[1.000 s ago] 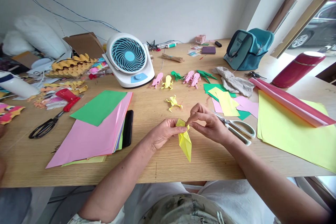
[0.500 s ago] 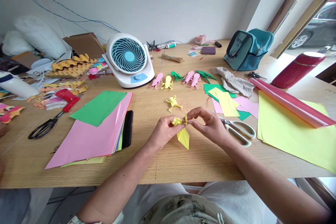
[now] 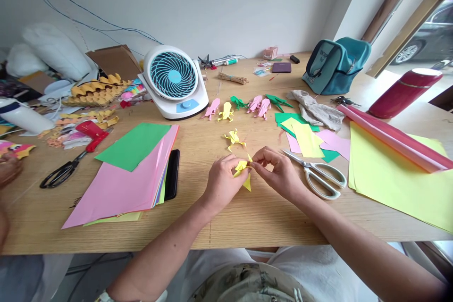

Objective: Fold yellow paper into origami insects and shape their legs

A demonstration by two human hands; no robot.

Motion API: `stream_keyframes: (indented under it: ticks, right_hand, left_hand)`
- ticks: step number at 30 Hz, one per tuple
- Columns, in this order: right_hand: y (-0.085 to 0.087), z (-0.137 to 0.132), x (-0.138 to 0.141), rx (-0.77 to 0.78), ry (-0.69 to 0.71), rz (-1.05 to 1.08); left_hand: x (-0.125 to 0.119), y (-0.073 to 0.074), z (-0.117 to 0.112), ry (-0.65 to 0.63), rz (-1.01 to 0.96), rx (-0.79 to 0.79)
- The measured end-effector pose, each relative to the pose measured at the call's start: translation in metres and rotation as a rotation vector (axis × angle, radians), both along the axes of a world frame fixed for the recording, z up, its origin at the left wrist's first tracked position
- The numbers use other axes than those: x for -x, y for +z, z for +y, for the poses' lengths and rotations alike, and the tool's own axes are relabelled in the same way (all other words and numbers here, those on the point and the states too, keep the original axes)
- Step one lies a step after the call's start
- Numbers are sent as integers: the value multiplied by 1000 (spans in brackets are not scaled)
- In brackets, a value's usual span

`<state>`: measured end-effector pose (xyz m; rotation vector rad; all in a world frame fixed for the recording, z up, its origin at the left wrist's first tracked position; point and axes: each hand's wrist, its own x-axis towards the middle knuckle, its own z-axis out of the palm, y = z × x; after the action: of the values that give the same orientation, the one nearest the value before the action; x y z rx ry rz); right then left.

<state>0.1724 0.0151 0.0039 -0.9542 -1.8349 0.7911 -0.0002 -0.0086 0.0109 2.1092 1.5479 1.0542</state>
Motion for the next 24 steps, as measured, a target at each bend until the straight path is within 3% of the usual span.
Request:
stream_keyframes:
  ticks: [6,10,16,24]
  right_hand:
    - [-2,7,-5,37,157,47]
    - [0,10,-9,63,219,33]
    - [1,8,-6,3,154,6]
    - [-3,1,0,56,130,94]
  left_hand:
    - [7,-5,9,-174,-325,212]
    - [10,-4,10,-159,-291,198]
    - [10,-1,9,-158,-283,226]
    - [13,8,10,-226,-312,296]
